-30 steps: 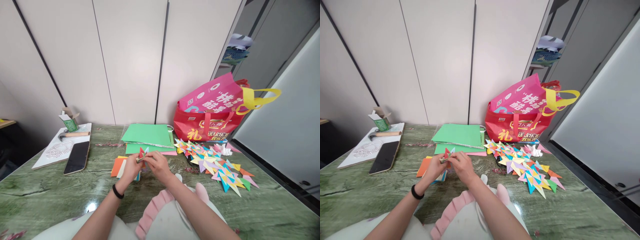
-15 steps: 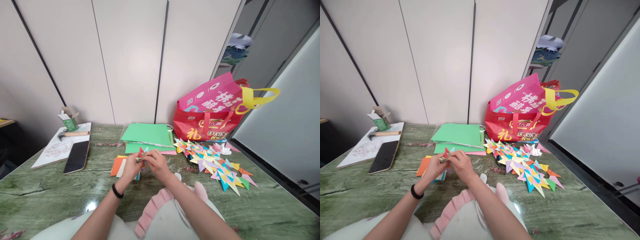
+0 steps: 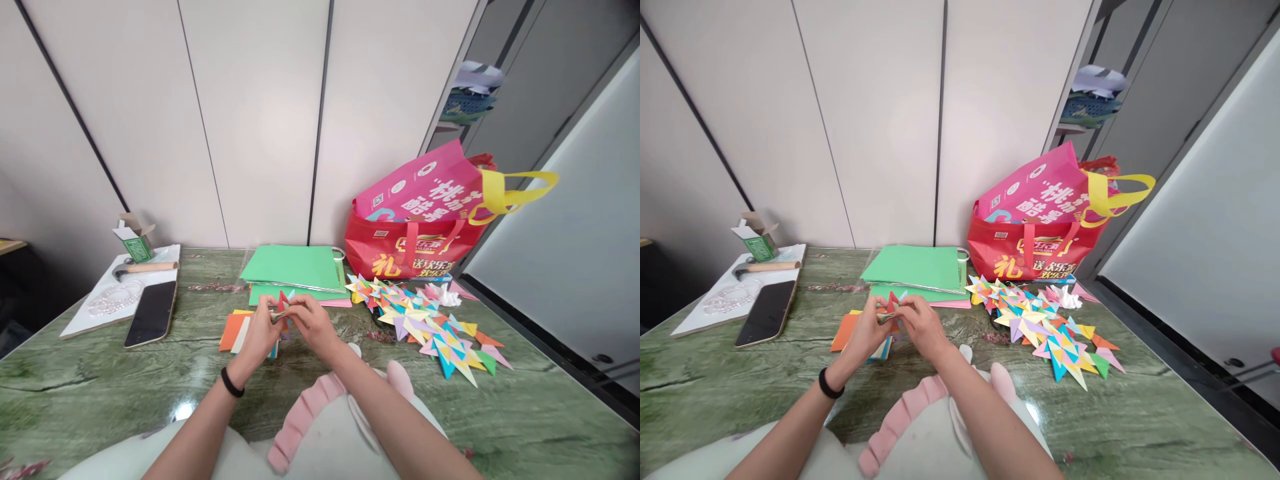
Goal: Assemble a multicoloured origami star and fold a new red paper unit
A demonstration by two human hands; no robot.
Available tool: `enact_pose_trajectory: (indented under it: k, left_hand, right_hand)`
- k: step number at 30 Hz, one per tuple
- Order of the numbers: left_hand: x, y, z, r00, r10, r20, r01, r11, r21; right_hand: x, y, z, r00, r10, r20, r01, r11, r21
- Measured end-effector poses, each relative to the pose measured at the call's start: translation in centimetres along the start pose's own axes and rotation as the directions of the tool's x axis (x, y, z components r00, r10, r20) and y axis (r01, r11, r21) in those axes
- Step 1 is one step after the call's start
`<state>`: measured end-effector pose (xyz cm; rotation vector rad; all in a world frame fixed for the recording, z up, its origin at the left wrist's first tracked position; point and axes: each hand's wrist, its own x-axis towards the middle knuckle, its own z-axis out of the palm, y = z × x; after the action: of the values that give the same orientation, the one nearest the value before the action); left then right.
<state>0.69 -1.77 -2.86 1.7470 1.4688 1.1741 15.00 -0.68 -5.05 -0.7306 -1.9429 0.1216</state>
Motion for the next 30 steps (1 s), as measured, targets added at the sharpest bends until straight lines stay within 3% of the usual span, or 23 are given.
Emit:
enact_pose_trajectory:
  k: [5,10,14,19,30]
  left_hand:
    - [0.0,-0.4,0.0,0.996,0.052,0.066,-0.051,0.999,-0.007]
    - [0.1,-0.5,-0.2,0.989,0.135,0.066,-0.139,0.988,0.061]
    - [0.2,-0.3,-0.2,0.989,0.123,0.086,-0.134,0.982,0.13]
    - [0.2,-0.3,-0.1,0.978,0.184,0.101,-0.193,0.977,0.09]
    - [0.7,-0.3,-0.3,0.986,0.09,0.141,-0.074,0.991,-0.114]
  right_hand:
    - [-0.2,0.2,0.1,0.999,0.017,0.032,-0.018,0.999,0.027]
    - [-0.2,0.4,0.1,0.996,0.076,0.039,-0.078,0.995,0.061]
    - [-0.2,0.6,0.1,0.993,0.108,0.051,-0.112,0.991,0.067]
    - [-0.3,0.7,0.1,0.988,0.144,0.054,-0.147,0.987,0.063]
    - [0.1,1.2,-0.8,0.982,0.167,0.088,-0.175,0.98,0.091]
